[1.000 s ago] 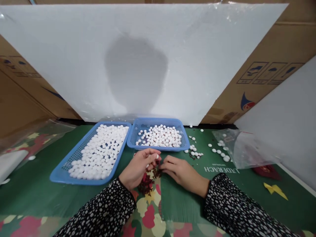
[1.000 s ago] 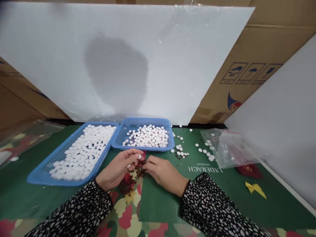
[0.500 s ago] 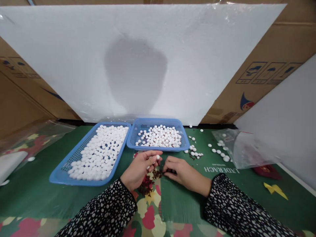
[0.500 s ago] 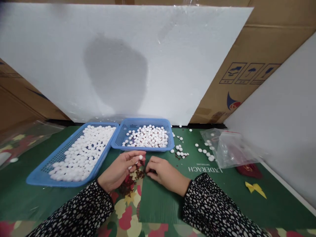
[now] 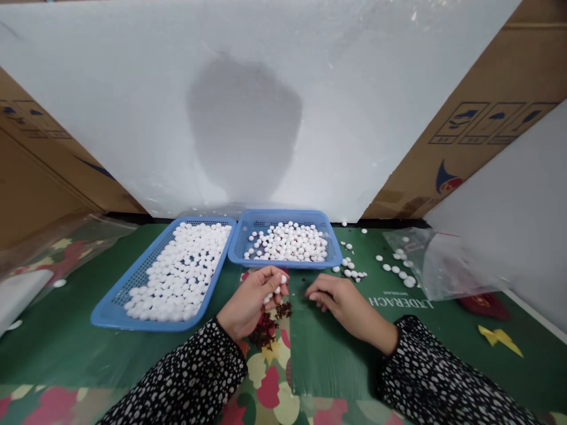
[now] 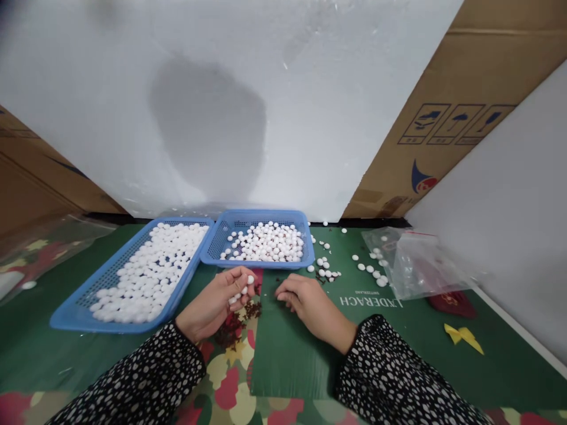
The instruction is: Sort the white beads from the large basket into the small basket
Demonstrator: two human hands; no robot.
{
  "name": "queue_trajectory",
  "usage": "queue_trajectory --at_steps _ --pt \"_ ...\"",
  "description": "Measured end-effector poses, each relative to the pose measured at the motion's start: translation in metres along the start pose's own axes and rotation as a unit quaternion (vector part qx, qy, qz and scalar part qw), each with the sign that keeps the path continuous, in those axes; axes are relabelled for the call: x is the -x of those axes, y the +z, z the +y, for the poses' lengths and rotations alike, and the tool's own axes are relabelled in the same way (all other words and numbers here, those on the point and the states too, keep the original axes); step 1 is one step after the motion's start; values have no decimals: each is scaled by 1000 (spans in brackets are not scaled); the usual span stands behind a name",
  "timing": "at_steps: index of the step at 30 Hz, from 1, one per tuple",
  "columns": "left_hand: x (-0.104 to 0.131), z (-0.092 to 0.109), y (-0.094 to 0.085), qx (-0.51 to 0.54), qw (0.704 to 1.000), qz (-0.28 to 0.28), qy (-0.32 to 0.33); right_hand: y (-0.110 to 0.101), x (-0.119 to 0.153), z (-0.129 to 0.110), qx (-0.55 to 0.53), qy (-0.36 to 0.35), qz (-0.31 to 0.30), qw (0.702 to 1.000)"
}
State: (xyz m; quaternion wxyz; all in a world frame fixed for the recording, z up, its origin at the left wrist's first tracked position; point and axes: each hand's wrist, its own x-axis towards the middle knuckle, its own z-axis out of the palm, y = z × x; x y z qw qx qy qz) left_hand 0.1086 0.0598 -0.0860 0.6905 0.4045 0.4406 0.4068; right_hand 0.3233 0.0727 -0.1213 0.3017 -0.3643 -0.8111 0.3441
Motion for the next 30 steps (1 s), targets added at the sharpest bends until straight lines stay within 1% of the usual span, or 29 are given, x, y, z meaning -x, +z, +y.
queue_trajectory --at_steps 4,7,9,11,13,14,16,18,20,22,26,30 --pt "0 -1 0 -11 1000 2 9 -3 2 0 51 0 -19 999" --pt "-2 -4 -3 -26 1000 -7 13 -2 3 -2 96 -1 -33 995" --pt "-3 -5 -4 -37 999 -12 11 -2 3 -3 105 -7 -39 994" --pt "-2 -6 -4 -37 999 -11 8 -3 2 -5 71 -6 -21 997" --pt "-2 -6 -3 -29 1000 -7 8 -4 0 -8 -30 13 15 999" --pt "-1 -5 -2 -29 1000 -5 10 -4 -1 -10 -96 28 34 994" --pt "0 -4 -1 -42 999 -2 14 -2 -3 -16 -215 51 56 974" --pt "0 -4 0 -57 998 -6 16 1 -5 -21 -276 59 62 957" --pt "-1 -5 0 -60 998 -8 19 6 -6 -24 -286 64 64 954" --pt "-1 -5 0 -56 998 -6 23 10 -7 -26 -271 66 69 958" --pt "-1 -7 2 -45 998 6 33 14 -8 -24 -224 38 102 969" --pt "-1 -7 4 -44 998 12 40 15 -9 -23 -208 19 103 972"
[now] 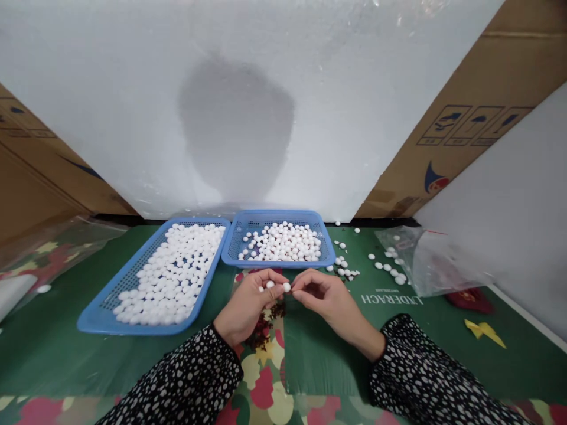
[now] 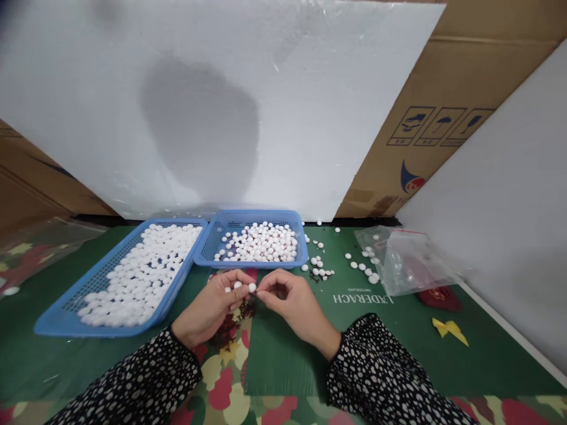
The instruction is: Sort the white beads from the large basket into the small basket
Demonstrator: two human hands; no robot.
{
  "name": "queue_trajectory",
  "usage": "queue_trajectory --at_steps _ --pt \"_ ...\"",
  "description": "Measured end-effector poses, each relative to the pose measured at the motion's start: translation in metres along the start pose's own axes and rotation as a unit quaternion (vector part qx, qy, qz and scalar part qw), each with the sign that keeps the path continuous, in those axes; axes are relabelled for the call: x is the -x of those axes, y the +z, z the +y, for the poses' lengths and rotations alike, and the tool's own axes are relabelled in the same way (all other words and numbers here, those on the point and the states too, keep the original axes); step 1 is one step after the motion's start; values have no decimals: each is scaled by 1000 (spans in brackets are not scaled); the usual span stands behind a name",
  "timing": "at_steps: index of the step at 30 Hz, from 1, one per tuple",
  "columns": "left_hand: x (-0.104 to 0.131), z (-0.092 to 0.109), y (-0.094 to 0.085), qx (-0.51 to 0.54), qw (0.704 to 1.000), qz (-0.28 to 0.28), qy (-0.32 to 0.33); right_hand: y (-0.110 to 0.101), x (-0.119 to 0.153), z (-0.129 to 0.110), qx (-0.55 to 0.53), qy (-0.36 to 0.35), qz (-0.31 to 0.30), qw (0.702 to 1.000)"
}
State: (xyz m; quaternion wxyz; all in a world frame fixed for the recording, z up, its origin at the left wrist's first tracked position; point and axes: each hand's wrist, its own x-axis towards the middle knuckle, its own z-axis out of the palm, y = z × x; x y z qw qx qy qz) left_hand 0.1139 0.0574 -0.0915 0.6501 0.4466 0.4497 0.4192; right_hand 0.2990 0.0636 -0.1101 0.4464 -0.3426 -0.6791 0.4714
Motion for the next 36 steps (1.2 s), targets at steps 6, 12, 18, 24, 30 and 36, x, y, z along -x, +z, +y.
queue_trajectory --at_steps 6,12,18,24,30,36 --pt "1 -1 1 -10 1000 7 11 3 1 1 9 -5 16 1000" --pt "3 -1 3 -45 999 18 26 5 3 3 -4 20 23 1000" --pt "6 1 4 -57 998 13 14 7 5 5 1 37 40 999" --pt "4 2 4 -72 997 6 24 5 3 1 0 -8 13 1000" --pt "3 8 1 -95 995 10 39 3 1 -1 65 -57 -12 996" --pt "1 8 -5 -103 994 26 15 2 4 18 146 -10 -44 988"
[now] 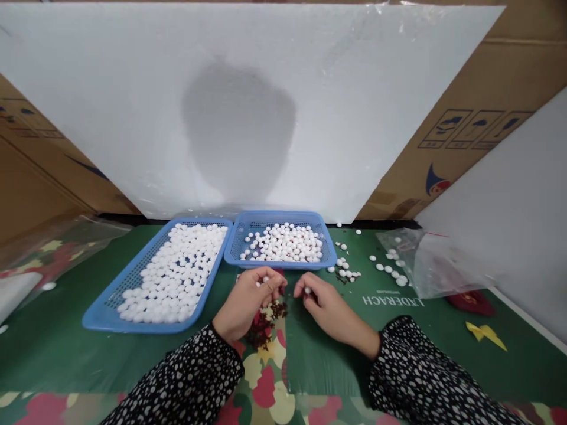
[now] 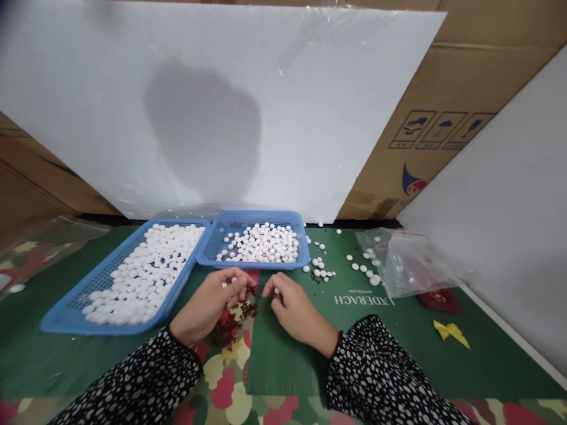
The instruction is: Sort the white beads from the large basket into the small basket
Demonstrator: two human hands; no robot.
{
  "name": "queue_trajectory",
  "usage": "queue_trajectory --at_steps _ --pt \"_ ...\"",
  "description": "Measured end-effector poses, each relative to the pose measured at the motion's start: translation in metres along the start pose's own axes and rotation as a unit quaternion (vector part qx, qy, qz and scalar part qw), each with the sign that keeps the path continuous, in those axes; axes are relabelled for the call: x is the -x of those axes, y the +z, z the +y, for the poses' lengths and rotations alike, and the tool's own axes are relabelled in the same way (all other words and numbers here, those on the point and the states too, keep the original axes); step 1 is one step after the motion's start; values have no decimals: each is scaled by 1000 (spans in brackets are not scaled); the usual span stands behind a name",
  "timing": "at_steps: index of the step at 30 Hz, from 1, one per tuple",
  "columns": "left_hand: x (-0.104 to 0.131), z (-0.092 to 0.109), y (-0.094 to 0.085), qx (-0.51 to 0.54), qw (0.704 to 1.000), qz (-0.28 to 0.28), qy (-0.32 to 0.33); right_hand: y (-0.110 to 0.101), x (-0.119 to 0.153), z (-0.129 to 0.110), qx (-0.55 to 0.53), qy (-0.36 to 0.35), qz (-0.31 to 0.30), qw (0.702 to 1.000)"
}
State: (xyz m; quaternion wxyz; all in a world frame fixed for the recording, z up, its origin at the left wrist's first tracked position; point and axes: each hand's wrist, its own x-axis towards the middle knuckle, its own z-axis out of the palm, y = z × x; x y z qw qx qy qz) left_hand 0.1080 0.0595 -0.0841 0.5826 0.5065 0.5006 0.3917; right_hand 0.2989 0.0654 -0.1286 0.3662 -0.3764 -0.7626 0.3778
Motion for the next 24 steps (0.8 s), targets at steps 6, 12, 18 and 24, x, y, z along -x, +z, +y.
queue_trajectory --at_steps 6,12,18,24 --pt "0 -3 2 68 997 -10 -19 5 0 -3 57 -31 -65 996" --pt "-2 -8 2 58 998 -5 -4 6 -1 0 83 -8 -76 994" --pt "-4 -11 1 46 999 -13 -5 12 -6 4 91 -36 -57 994" --pt "-3 -10 1 15 1000 -11 -12 7 -3 6 96 -19 -38 994"
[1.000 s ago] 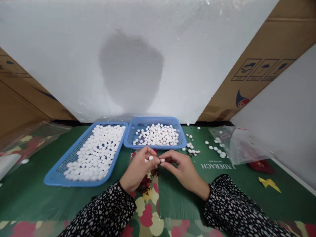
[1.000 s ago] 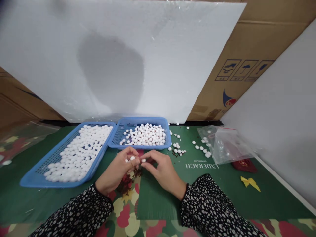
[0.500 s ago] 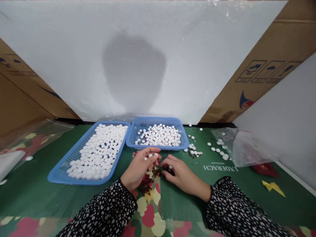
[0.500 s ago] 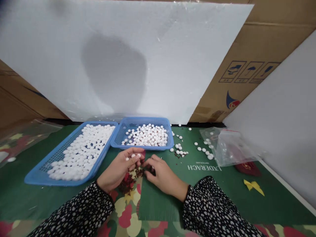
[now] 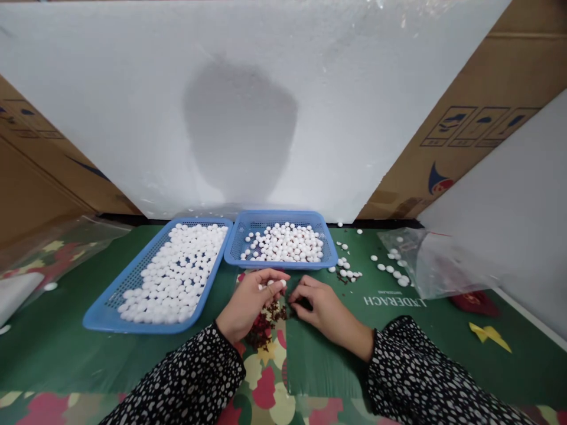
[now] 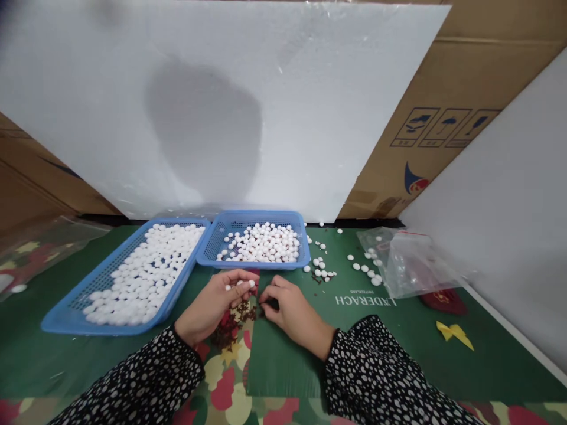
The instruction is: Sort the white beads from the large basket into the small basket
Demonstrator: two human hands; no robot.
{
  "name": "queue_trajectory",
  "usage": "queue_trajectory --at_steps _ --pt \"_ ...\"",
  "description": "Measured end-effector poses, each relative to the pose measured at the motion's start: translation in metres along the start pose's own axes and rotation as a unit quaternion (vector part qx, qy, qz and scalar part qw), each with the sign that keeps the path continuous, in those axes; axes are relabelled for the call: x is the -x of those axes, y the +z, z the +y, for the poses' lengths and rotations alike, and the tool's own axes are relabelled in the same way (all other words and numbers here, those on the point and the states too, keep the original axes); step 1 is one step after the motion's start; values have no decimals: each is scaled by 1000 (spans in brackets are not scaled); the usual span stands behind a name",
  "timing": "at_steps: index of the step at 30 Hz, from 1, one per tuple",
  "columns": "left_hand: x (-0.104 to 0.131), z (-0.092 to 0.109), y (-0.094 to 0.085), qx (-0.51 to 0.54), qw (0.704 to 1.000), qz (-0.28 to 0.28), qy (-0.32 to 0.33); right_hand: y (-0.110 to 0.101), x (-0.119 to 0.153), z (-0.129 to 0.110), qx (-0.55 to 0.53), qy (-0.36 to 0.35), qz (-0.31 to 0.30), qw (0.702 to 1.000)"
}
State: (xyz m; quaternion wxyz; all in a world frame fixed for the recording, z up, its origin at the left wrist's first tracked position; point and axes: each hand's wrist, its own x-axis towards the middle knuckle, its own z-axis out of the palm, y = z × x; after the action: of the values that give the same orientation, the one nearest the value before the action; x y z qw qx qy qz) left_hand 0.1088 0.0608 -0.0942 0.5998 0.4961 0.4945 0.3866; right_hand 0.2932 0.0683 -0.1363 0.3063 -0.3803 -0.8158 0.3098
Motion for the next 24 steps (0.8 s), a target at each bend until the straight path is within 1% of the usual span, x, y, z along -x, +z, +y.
queue_trajectory --at_steps 5,10,15,20,22,24 --pt "0 1 -1 -1 1000 4 -5 -8 5 0 5 -9 -4 1000" --pt "0 5 -1 -3 1000 15 2 -19 9 -3 -9 -10 -53 999" --pt "0 3 -1 2 1000 1 5 -17 9 -5 -8 -7 -65 998" --pt "-1 1 -1 9 1000 0 4 -12 9 -8 -26 -19 -56 998" --pt "0 1 0 13 1000 -1 5 -14 9 -7 -39 -18 -46 998" --pt "1 1 0 18 1000 -1 4 -17 8 -7 -60 -1 -24 998"
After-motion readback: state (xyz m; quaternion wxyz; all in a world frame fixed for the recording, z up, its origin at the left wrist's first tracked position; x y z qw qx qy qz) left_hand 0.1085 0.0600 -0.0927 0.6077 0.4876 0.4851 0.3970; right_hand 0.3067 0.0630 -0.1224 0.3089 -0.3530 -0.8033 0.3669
